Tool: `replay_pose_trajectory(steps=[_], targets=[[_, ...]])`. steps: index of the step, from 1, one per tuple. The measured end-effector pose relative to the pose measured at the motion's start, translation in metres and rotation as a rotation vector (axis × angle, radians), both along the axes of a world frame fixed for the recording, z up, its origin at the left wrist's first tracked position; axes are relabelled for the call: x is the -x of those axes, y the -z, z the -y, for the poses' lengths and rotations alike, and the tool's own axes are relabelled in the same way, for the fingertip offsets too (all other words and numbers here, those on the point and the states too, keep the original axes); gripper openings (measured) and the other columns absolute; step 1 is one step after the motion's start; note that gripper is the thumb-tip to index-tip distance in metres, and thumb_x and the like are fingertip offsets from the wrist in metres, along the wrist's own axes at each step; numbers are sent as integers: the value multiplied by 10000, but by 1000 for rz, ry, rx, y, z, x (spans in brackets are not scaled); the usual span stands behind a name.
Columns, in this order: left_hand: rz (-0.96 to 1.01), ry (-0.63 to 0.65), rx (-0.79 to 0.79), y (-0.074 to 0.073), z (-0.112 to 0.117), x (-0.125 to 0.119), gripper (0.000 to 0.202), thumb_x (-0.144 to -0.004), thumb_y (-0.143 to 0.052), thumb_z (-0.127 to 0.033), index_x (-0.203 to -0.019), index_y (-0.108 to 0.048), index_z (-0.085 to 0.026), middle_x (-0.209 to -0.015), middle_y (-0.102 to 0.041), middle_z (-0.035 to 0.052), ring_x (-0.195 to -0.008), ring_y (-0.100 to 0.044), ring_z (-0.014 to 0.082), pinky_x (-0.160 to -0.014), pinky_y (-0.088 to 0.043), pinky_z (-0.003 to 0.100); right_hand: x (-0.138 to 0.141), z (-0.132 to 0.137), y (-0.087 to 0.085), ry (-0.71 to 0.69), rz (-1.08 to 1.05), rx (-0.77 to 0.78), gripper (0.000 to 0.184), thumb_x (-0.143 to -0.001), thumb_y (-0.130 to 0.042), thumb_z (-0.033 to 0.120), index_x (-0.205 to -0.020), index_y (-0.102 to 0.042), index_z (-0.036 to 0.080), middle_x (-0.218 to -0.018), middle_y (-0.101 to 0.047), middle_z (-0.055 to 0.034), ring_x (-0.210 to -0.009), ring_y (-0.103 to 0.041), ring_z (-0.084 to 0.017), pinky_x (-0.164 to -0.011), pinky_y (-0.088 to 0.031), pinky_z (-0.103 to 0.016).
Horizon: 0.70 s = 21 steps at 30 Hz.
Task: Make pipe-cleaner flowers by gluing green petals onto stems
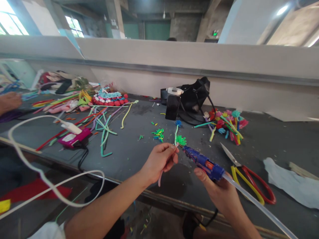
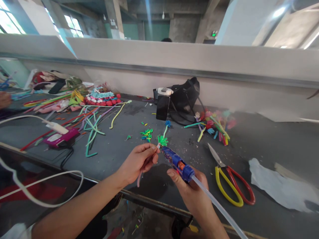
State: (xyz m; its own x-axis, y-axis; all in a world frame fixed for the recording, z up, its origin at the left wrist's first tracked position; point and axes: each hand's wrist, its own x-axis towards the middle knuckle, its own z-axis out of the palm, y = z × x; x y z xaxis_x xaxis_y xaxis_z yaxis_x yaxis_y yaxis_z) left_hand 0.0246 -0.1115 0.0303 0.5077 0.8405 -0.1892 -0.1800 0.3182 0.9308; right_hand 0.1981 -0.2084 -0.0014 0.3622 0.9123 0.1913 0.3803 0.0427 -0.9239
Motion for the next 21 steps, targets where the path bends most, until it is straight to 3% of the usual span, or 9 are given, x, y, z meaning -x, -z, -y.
replay_pose_trajectory(steps=[8, 13, 17, 21], targets=[[-16, -16, 6, -3, 1, 0, 226, -854, -576, -374, -809, -564, -153, -572, -538, -32, -356, -354, 34, -336, -192, 171, -4, 1, 1, 27, 5, 10, 449, -728, -710, 614, -618, -674, 180, -533, -601, -20, -477, -503, -147, -427, -428, -240], [-8, -35, 15, -1, -1, 1, 222, -849, -583, -373, -821, -574, -153, -573, -536, -38, -359, -358, 33, -338, -191, 171, -3, 8, -4, -80, -24, 1, 420, -817, -643, 590, -858, -760, 189, -766, -727, -62, -646, -637, -179, -569, -523, -238], [-4, -33, 33, 2, -2, 1, 237, -834, -604, -388, -825, -580, -152, -575, -535, -41, -359, -360, 31, -341, -189, 170, -5, 15, -4, -124, -60, 34, 488, -888, -535, 602, -1086, -734, 203, -960, -740, -94, -813, -684, -221, -653, -566, -274], [1, -36, 43, 3, -3, 1, 254, -822, -617, -405, -831, -581, -153, -572, -530, -43, -358, -361, 31, -342, -189, 169, -8, 19, -4, -128, -54, 69, 441, -883, -564, 583, -1124, -717, 246, -1088, -720, -86, -953, -676, -249, -683, -575, -281]])
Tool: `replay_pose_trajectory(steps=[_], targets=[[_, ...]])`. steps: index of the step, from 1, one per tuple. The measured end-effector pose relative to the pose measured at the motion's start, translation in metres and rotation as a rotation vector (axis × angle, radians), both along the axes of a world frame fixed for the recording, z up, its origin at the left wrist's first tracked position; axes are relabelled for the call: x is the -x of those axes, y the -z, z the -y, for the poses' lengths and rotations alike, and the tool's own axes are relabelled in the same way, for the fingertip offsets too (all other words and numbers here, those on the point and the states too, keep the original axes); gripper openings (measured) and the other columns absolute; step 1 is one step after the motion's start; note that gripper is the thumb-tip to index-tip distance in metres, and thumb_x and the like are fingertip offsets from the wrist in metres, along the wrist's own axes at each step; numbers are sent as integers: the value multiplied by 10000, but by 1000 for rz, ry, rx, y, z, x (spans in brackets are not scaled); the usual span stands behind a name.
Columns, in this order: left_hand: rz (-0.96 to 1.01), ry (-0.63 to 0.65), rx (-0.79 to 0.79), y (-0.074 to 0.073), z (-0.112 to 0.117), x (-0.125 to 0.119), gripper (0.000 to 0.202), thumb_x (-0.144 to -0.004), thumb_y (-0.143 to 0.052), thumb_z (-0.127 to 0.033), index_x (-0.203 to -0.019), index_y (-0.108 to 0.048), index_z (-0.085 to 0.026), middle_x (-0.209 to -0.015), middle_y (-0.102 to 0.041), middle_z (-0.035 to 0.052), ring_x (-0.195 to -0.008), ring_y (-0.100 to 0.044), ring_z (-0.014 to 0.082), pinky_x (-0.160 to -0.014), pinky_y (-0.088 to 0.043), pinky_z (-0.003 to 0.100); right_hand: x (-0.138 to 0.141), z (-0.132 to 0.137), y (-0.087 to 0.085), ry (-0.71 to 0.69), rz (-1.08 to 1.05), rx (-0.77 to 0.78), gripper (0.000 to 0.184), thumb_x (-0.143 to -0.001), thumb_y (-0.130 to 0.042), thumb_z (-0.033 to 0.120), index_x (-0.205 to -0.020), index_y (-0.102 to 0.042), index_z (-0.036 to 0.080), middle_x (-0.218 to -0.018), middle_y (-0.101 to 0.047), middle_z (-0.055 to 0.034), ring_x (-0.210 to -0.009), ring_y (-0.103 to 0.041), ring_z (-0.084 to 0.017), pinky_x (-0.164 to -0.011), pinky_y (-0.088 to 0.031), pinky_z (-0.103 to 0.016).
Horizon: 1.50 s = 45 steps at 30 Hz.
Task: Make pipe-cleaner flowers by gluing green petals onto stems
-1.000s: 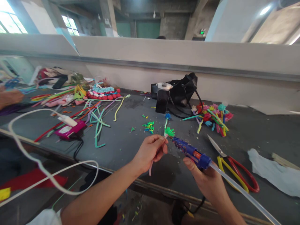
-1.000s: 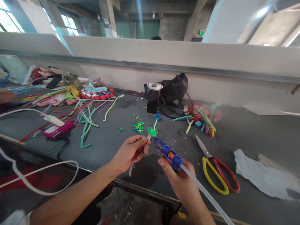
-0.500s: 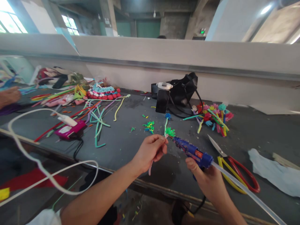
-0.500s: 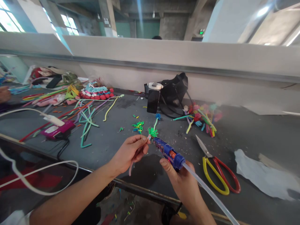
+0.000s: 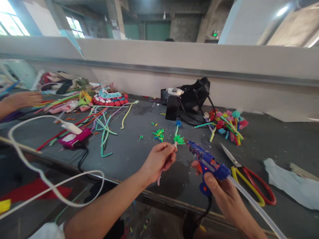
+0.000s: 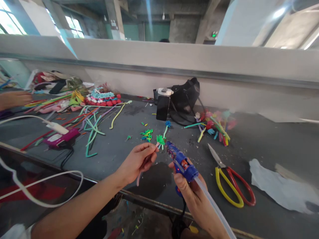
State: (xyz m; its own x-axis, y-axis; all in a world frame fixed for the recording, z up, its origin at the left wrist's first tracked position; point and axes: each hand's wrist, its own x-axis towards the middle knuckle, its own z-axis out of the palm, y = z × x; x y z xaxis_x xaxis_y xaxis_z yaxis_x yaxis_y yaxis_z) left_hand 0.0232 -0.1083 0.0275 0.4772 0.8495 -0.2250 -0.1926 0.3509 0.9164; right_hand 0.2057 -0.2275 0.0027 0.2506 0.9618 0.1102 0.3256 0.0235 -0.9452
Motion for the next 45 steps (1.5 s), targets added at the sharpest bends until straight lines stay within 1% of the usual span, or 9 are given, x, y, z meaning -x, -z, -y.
replay_pose_trajectory(steps=[4, 6, 12, 16, 21, 25, 34, 38, 45], targets=[[6, -4, -1, -2, 0, 1, 251, -824, -613, -403, -831, -575, -155, -573, -521, -46, -358, -352, 29, -344, -187, 170, 0, -2, -5, -58, -69, -34, 405, -900, -572, 540, -1157, -693, 252, -1100, -727, -80, -954, -688, -235, -746, -579, -289], [9, -10, -3, -2, 0, 1, 240, -828, -610, -393, -834, -570, -157, -575, -517, -47, -363, -354, 30, -348, -190, 171, 0, -4, -8, -68, -82, -52, 375, -904, -573, 529, -1096, -709, 236, -1059, -739, -80, -928, -696, -229, -721, -578, -274], [11, -6, -7, -3, 1, 2, 220, -830, -608, -370, -834, -562, -155, -573, -502, -51, -367, -349, 32, -348, -183, 174, 3, -8, -7, 6, 97, -60, 413, -929, -513, 552, -893, -734, 205, -775, -730, -49, -643, -657, -168, -570, -520, -233], [-2, -7, -3, -3, 1, 2, 235, -828, -610, -386, -831, -558, -157, -572, -502, -51, -366, -355, 32, -345, -183, 171, 4, -11, -3, 70, 192, -99, 436, -923, -511, 568, -843, -733, 200, -738, -724, -48, -641, -667, -176, -573, -517, -239], [-9, -4, -1, -4, 2, 1, 226, -830, -607, -378, -824, -555, -158, -565, -500, -51, -359, -353, 33, -339, -179, 175, 5, -17, -7, 90, 291, -147, 478, -926, -484, 583, -739, -701, 200, -570, -652, -20, -531, -622, -164, -512, -494, -237], [-9, -1, 2, -4, 3, 0, 222, -834, -604, -376, -821, -557, -159, -558, -501, -51, -354, -348, 33, -338, -172, 176, 6, -18, -11, 67, 328, -173, 464, -933, -467, 569, -755, -680, 198, -594, -649, -16, -523, -604, -159, -500, -488, -237], [-7, 0, 15, -6, 4, -1, 218, -838, -603, -370, -795, -557, -162, -544, -494, -53, -349, -336, 29, -340, -164, 179, 7, -20, -13, 100, 387, -188, 464, -935, -458, 561, -713, -639, 196, -620, -654, -28, -548, -604, -166, -527, -485, -248], [3, 6, 15, -5, 4, 0, 226, -839, -606, -382, -804, -560, -163, -551, -498, -52, -351, -339, 28, -339, -161, 179, 9, -20, -15, 102, 395, -178, 477, -927, -448, 577, -713, -632, 192, -569, -616, -25, -524, -592, -171, -481, -459, -248], [1, 6, 17, -7, 3, -1, 243, -829, -612, -397, -801, -560, -161, -546, -494, -54, -346, -335, 26, -338, -158, 177, 8, -20, -16, 112, 427, -176, 487, -927, -436, 587, -798, -676, 184, -555, -602, -21, -496, -578, -182, -479, -473, -265]])
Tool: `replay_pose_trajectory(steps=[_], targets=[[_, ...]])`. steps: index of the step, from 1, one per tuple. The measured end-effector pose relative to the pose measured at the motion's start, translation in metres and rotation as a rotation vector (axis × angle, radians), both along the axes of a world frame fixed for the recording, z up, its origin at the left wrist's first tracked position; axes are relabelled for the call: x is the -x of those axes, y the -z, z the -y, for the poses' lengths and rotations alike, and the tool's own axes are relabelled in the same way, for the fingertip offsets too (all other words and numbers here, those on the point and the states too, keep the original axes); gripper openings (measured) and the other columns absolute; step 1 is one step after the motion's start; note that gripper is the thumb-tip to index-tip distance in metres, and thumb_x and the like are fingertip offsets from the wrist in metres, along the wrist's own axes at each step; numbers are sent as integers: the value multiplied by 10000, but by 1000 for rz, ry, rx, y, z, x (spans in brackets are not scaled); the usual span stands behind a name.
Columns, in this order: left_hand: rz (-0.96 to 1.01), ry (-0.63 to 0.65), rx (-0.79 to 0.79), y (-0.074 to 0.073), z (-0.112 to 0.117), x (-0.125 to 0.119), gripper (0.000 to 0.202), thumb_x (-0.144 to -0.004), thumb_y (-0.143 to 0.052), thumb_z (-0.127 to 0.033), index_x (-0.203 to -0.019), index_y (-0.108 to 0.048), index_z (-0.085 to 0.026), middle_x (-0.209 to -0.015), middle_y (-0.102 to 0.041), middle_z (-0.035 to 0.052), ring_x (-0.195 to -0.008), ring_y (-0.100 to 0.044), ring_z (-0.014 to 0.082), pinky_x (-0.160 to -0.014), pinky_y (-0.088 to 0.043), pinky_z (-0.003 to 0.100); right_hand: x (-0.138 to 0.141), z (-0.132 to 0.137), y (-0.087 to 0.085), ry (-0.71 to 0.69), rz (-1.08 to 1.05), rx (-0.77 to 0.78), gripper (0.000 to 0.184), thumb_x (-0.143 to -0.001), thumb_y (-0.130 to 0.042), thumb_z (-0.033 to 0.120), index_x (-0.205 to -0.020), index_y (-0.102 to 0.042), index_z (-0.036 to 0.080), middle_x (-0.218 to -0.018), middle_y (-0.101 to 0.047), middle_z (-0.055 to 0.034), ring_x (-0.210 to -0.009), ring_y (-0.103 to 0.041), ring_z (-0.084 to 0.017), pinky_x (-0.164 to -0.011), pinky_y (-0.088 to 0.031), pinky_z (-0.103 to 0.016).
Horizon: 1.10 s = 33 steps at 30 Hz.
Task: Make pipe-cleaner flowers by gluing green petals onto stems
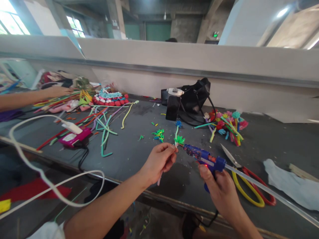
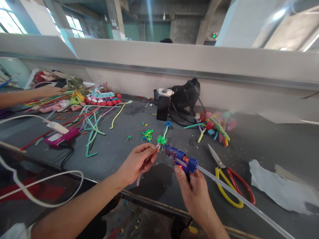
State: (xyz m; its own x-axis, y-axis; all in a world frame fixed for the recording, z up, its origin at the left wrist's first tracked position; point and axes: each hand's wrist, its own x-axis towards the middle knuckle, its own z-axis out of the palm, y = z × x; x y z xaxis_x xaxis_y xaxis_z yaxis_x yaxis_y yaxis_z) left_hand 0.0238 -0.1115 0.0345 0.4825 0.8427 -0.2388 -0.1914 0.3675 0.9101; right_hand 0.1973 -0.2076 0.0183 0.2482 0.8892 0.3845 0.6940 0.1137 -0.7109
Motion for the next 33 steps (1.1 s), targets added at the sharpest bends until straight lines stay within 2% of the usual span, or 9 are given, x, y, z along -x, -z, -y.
replay_pose_trajectory(steps=[11, 15, 21, 27, 33], targets=[[13, 8, 11, 0, 1, 0, 237, -830, -608, -385, -795, -574, -153, -548, -497, -53, -344, -341, 24, -339, -166, 178, 3, 0, -4, 8, 48, -50, 486, -929, -449, 579, -761, -676, 183, -525, -611, -18, -457, -573, -177, -492, -500, -271], [22, 18, 22, 0, 0, 1, 228, -828, -606, -376, -792, -570, -155, -546, -496, -55, -339, -343, 25, -333, -166, 176, 1, 0, -1, 2, 52, -64, 442, -937, -463, 543, -803, -687, 187, -613, -685, -29, -545, -649, -195, -552, -533, -278], [31, 23, 30, -1, 1, 1, 219, -829, -606, -367, -794, -572, -154, -549, -503, -51, -340, -349, 26, -334, -173, 175, -2, 1, 3, -4, 80, -86, 394, -940, -473, 509, -802, -693, 211, -662, -723, -27, -633, -701, -221, -592, -550, -292], [43, 26, 39, 0, 2, 1, 213, -837, -603, -362, -794, -574, -156, -546, -502, -53, -335, -346, 26, -332, -161, 180, -2, 2, 6, 3, 58, -55, 407, -934, -478, 525, -806, -690, 201, -725, -746, -60, -660, -709, -232, -591, -547, -298], [91, 22, 71, 0, 0, 2, 191, -825, -612, -334, -789, -583, -150, -552, -506, -50, -335, -353, 24, -338, -159, 187, -3, 2, 9, 0, 54, -66, 382, -929, -495, 516, -827, -704, 213, -726, -745, -50, -694, -717, -246, -611, -558, -314]])
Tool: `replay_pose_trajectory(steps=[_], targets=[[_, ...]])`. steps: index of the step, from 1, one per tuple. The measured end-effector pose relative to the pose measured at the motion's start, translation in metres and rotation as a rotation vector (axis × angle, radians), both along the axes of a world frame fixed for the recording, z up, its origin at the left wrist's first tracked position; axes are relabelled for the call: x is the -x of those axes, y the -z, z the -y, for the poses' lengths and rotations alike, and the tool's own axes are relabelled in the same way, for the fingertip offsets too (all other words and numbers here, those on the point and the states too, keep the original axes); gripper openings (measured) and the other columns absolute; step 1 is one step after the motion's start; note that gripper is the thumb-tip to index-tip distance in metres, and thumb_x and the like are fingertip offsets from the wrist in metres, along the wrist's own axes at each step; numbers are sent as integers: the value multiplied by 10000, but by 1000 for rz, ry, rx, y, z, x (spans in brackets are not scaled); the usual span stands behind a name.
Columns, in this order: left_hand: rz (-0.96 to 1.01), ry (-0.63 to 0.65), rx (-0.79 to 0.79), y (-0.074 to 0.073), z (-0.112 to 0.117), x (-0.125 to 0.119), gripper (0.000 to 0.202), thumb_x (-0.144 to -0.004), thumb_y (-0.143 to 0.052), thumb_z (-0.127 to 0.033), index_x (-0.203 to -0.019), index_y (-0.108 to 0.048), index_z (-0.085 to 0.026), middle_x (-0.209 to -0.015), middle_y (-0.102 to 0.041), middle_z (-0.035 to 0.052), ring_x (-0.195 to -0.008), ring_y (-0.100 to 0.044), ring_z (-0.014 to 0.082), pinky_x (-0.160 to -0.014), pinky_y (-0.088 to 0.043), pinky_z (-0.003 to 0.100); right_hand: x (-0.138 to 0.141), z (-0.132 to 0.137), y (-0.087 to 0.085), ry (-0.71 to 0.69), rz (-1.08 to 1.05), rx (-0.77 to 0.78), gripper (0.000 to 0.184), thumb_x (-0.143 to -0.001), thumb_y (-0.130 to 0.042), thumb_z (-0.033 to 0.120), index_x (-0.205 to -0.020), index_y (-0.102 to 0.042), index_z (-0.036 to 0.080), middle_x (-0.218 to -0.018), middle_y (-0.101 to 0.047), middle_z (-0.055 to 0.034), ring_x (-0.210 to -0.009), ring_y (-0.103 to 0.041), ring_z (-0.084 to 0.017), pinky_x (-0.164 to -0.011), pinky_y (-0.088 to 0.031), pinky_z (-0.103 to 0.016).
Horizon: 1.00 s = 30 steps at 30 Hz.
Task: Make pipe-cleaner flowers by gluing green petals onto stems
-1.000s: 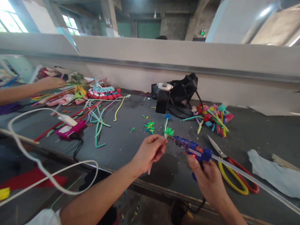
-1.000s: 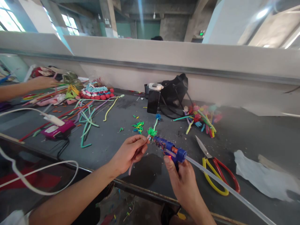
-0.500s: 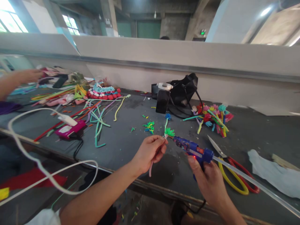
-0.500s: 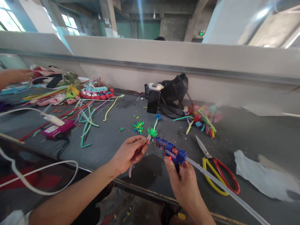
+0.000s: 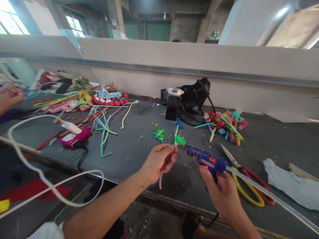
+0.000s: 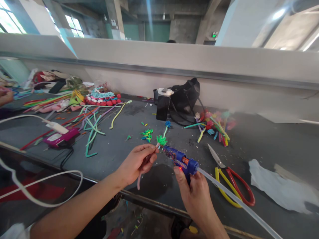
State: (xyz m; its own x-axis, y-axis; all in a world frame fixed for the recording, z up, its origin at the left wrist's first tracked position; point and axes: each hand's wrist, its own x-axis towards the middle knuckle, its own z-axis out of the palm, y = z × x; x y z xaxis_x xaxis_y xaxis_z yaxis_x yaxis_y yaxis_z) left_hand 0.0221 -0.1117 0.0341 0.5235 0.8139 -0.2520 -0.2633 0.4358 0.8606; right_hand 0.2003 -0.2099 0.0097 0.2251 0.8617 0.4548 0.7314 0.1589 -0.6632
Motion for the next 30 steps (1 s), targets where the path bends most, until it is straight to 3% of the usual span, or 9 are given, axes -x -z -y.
replay_pose_trajectory(steps=[14, 21, 30], targets=[[61, 55, 85, -1, -2, 2, 158, -814, -604, -293, -792, -595, -137, -540, -507, -42, -335, -350, 30, -328, -156, 184, 0, 0, -3, -1, 12, -17, 377, -934, -486, 513, -865, -708, 216, -758, -758, -46, -727, -726, -247, -650, -573, -322], [82, 78, 109, -1, -2, 3, 138, -838, -575, -265, -789, -594, -137, -544, -506, -37, -337, -342, 28, -325, -171, 180, 1, 1, -5, 9, 14, -26, 393, -927, -486, 528, -827, -705, 217, -698, -743, -37, -650, -711, -239, -615, -566, -315], [42, 15, -7, -1, 0, 0, 180, -822, -634, -313, -785, -581, -146, -561, -516, -41, -348, -366, 26, -326, -191, 166, 1, 2, -7, 1, -14, 4, 381, -927, -487, 515, -805, -698, 222, -608, -689, -23, -572, -662, -219, -571, -536, -304]])
